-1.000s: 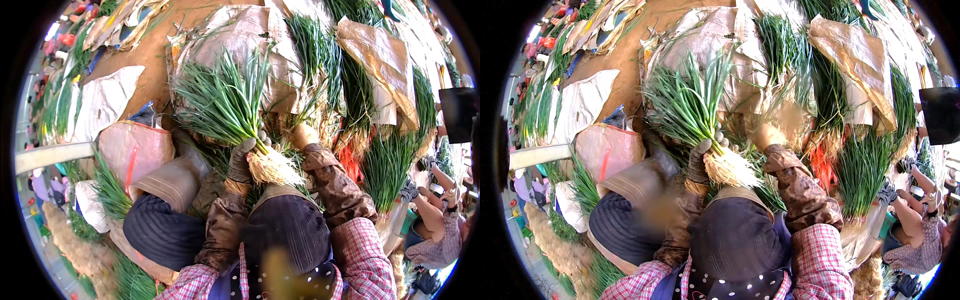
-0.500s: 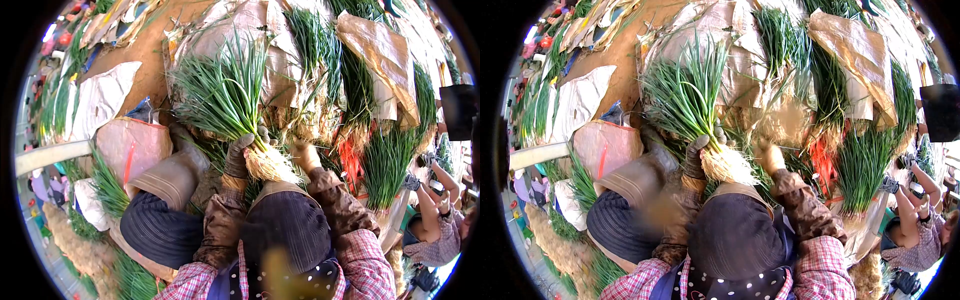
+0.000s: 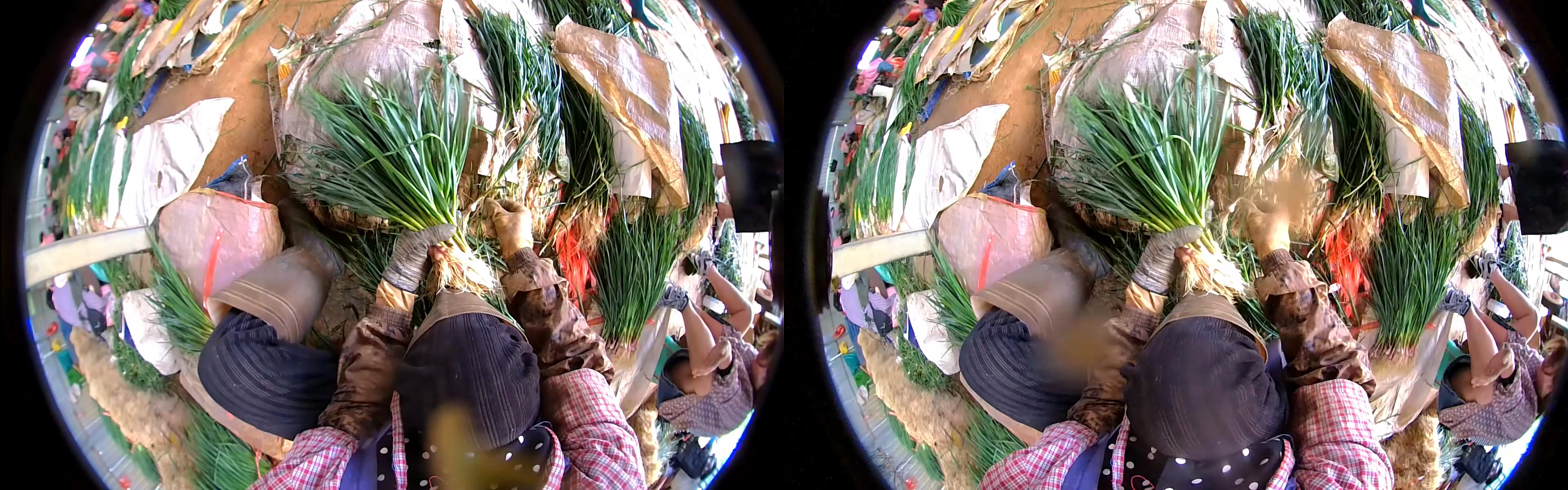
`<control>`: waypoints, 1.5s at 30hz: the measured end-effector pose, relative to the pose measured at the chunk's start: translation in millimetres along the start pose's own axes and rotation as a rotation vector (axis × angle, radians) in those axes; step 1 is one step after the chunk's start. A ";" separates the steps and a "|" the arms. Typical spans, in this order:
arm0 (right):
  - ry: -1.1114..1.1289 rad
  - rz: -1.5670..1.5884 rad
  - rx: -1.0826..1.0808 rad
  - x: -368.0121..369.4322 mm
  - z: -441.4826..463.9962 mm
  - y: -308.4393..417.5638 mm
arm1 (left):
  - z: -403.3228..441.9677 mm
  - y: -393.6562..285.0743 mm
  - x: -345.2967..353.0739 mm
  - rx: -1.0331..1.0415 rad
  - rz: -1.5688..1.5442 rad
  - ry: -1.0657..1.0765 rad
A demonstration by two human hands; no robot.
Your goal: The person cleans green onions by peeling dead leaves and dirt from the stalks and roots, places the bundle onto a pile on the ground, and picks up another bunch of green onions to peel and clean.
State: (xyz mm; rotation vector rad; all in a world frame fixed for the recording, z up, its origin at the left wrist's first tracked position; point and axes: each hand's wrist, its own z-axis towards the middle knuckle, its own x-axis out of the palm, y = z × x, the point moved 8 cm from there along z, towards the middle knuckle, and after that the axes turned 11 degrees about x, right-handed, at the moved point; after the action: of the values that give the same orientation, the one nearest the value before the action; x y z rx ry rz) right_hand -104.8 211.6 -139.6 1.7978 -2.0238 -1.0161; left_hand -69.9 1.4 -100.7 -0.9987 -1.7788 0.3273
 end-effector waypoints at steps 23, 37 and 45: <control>0.326 0.367 -0.055 30.8 -76.0 42.0 | -8.3 -23.1 37.5 0.002 0.020 0.038; 0.272 0.124 0.077 57.2 -42.1 37.3 | -13.2 -40.5 52.0 0.069 -0.212 0.198; -0.114 -0.914 -0.570 31.4 -24.3 74.8 | -14.2 -57.5 50.8 0.159 -0.503 0.106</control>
State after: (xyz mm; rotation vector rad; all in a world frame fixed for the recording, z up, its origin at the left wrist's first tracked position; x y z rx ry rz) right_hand -154.2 173.6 -82.3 2.3203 -0.7124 -1.7149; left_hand -91.5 1.0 -25.7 -0.4256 -1.8061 0.0933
